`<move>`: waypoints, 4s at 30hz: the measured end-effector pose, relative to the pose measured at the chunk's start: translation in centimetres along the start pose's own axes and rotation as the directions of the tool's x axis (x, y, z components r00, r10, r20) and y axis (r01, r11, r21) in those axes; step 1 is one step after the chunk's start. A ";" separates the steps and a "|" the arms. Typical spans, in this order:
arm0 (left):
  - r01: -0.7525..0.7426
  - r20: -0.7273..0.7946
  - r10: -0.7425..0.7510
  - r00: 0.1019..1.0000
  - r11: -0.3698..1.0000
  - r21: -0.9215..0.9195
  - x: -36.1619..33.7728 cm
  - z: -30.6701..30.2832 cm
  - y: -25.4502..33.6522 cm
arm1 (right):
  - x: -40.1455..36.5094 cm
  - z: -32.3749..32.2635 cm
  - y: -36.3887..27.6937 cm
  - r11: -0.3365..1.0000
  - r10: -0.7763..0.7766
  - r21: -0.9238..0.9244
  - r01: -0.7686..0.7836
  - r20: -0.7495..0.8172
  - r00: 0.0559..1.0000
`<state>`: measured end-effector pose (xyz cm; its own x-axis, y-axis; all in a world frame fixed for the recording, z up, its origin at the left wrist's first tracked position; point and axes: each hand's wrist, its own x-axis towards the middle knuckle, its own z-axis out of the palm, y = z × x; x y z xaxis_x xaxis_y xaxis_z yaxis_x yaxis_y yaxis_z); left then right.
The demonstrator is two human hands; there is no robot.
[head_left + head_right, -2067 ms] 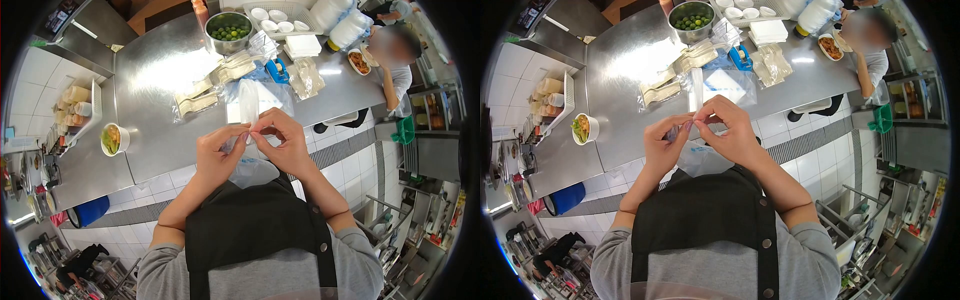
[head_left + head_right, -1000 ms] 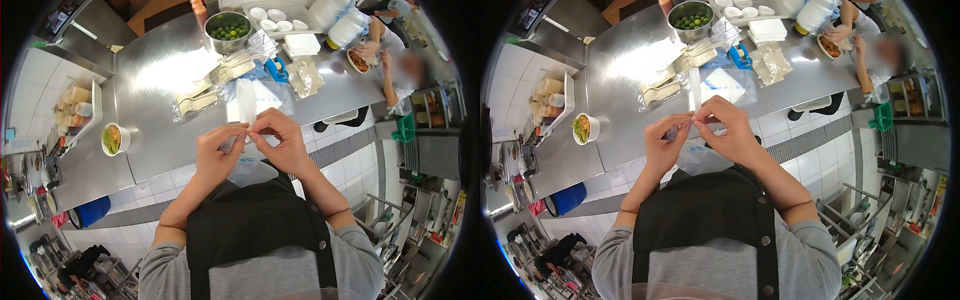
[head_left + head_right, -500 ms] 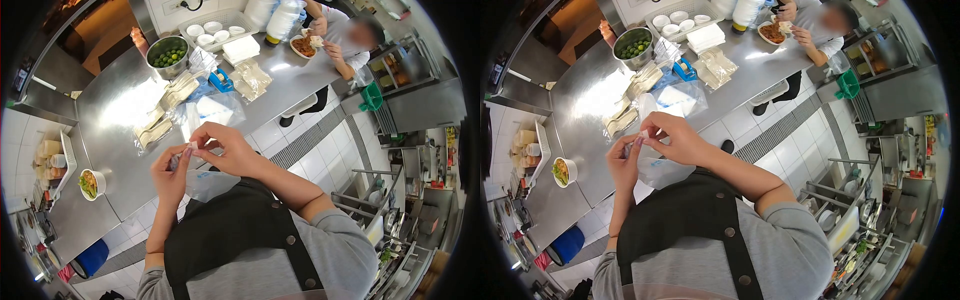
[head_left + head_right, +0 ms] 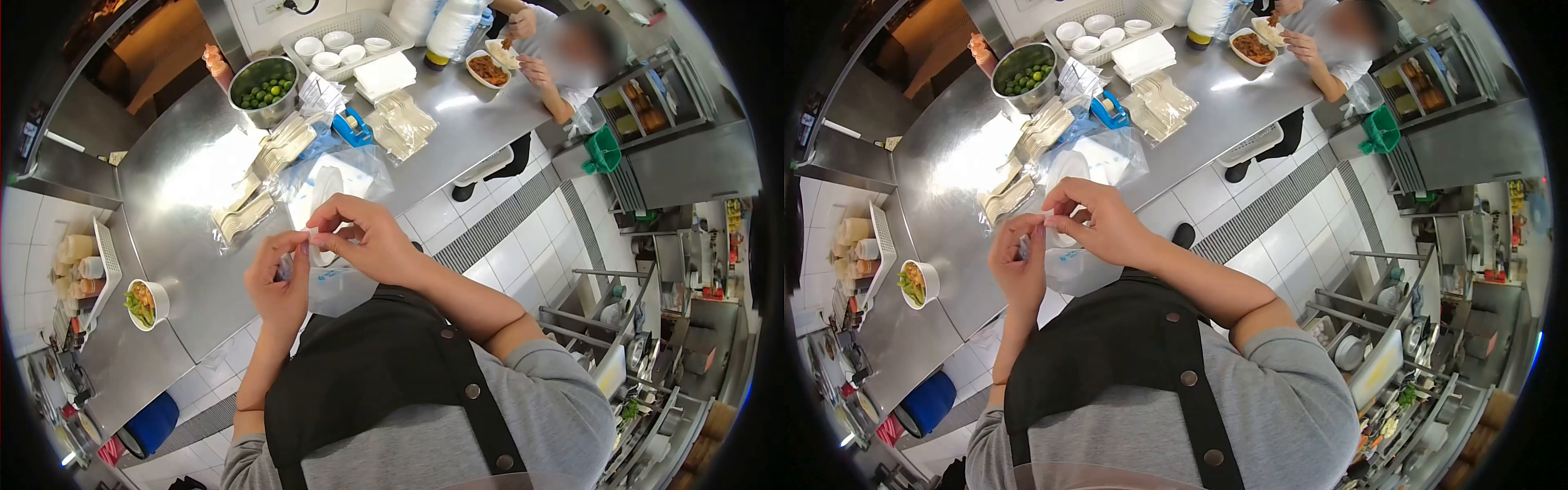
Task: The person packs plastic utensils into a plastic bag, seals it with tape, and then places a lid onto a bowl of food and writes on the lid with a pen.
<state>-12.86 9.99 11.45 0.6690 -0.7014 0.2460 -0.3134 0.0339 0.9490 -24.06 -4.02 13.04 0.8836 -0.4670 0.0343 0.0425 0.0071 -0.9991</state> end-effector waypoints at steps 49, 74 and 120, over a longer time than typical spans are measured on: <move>-0.431 0.037 0.454 0.890 0.814 0.390 0.5 6.3 -5.1 | -1.5 -1.6 5.7 0.988 0.080 -0.093 -0.127 -0.395 0.915; -0.286 0.587 0.027 0.809 0.891 0.353 3.6 33.8 -4.8 | -16.2 -26.0 9.5 0.917 0.059 -0.194 -0.348 -0.797 0.601; 0.504 0.257 -0.448 0.857 0.834 -0.227 6.3 2.7 -9.4 | 8.2 -14.0 5.5 0.947 0.136 0.266 -0.180 0.175 0.975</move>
<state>-7.53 3.37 3.57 0.5404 -0.7987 -0.2645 0.2289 -0.1630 0.9597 -23.12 -20.16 7.46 0.9490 -0.2996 -0.0978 0.0055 0.3259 -0.9454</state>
